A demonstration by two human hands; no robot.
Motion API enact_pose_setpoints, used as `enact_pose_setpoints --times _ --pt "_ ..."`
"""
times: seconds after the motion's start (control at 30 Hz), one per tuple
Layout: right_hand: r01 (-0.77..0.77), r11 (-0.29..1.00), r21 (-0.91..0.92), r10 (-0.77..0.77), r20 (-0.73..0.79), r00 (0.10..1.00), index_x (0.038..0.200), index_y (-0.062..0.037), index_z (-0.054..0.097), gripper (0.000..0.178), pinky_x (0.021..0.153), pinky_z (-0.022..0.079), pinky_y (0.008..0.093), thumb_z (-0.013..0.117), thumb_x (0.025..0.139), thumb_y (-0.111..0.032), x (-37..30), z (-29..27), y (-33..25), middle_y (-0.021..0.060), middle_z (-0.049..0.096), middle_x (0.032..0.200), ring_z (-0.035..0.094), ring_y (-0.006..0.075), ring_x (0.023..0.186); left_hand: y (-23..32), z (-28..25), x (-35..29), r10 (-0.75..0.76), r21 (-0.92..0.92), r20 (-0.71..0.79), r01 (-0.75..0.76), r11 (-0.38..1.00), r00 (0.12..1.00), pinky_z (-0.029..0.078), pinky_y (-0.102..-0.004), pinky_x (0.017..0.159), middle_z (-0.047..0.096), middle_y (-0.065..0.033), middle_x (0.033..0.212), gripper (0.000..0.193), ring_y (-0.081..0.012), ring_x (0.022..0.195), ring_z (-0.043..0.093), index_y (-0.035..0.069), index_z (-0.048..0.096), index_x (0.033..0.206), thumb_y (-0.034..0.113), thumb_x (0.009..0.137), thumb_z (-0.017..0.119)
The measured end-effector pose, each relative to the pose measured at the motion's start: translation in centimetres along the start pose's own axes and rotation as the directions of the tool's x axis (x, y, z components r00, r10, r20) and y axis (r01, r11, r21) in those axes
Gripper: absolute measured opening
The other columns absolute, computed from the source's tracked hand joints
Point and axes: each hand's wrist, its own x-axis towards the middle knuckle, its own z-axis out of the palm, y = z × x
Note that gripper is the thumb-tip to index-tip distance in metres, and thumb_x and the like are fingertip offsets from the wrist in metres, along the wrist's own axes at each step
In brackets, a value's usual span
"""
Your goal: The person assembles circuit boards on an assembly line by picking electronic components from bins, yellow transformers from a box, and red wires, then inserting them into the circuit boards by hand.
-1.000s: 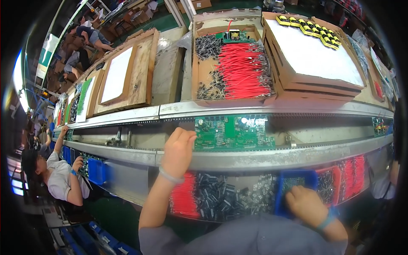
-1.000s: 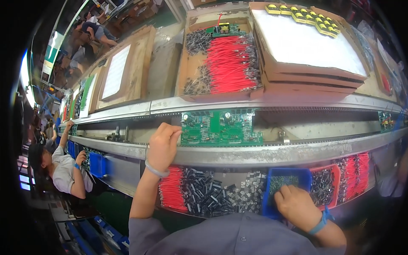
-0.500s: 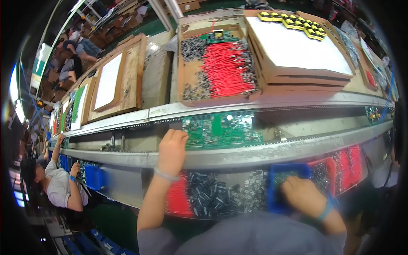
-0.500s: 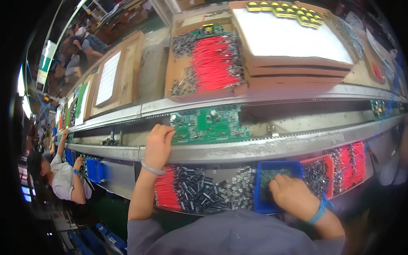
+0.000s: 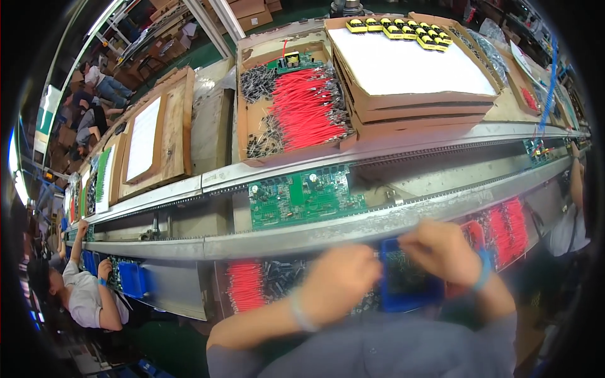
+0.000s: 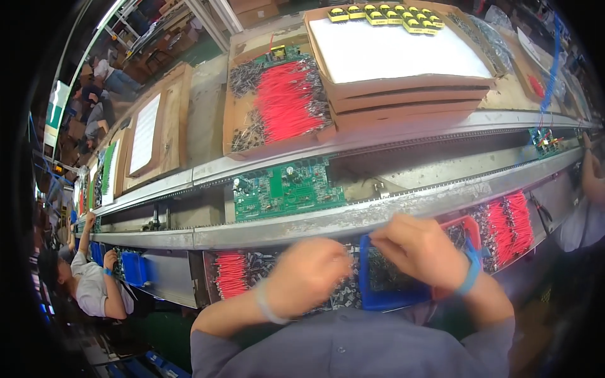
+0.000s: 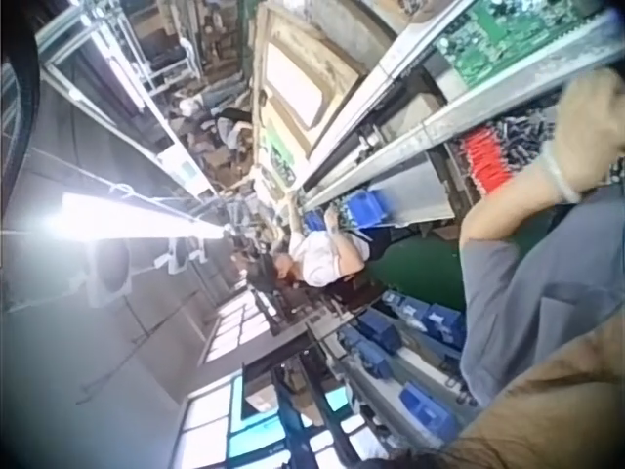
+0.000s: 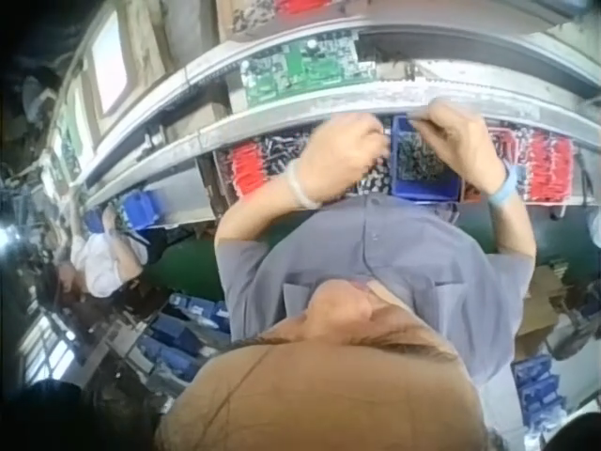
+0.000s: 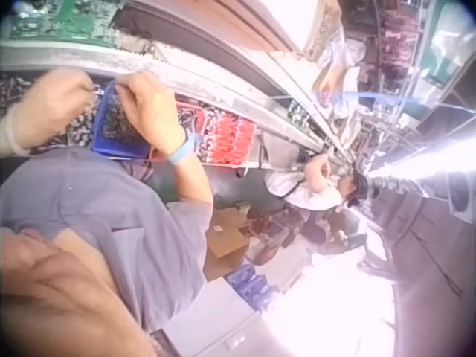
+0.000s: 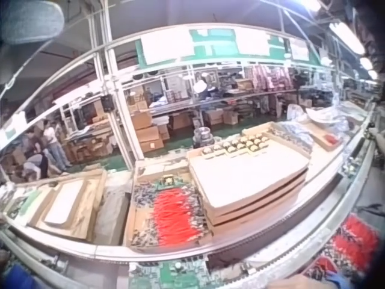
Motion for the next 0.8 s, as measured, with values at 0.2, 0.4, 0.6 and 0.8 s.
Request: enact_pose_setpoints --times 0.2,0.4,0.6,0.8 --pt "0.130 0.991 0.031 -0.130 0.011 0.991 0.093 -0.0019 0.073 0.012 0.072 0.056 0.0413 0.076 0.082 -0.001 5.2 1.4 0.6 0.0150 0.069 0.086 0.069 0.0341 0.081 1.6 10.7 3.2 0.142 0.010 0.048 -0.143 0.990 0.989 0.053 -0.0414 0.081 0.064 -0.0181 0.099 0.017 -0.0325 0.098 0.065 0.001 0.070 0.093 0.013 0.084 0.061" --pt "0.119 0.991 0.065 -0.121 0.033 0.992 0.091 -0.0017 0.074 0.010 0.073 0.056 0.0430 0.075 0.081 -0.003 7.7 3.3 1.7 0.0159 0.071 0.086 0.070 0.0365 0.081 1.7 11.5 3.6 0.102 0.034 0.292 -0.117 0.993 0.951 0.053 -0.0406 0.080 0.066 -0.0154 0.093 0.016 -0.0302 0.092 0.065 0.003 0.070 0.087 0.016 0.083 0.061" --pt "0.327 0.938 -0.113 -0.333 -0.033 0.942 0.088 -0.0048 0.074 0.010 0.071 0.054 0.0408 0.078 0.079 -0.009 10.3 5.9 3.9 0.0104 0.064 0.083 0.066 0.0310 0.082 2.0 11.6 3.2 0.097 0.033 0.227 -0.107 0.994 0.969 0.053 -0.0398 0.077 0.065 -0.0122 0.086 0.013 -0.0289 0.084 0.066 0.005 0.068 0.084 0.016 0.083 0.062" --pt "0.449 0.838 -0.311 -0.466 0.023 0.885 0.084 -0.0080 0.072 0.008 0.071 0.051 0.0388 0.075 0.077 -0.009 11.0 7.1 5.1 0.0073 0.059 0.082 0.060 0.0269 0.080 2.2 11.8 3.2 0.097 -0.014 0.173 -0.096 0.995 0.980 0.054 -0.0391 0.075 0.063 -0.0157 0.093 0.012 -0.0282 0.082 0.067 0.003 0.066 0.086 0.013 0.083 0.061"
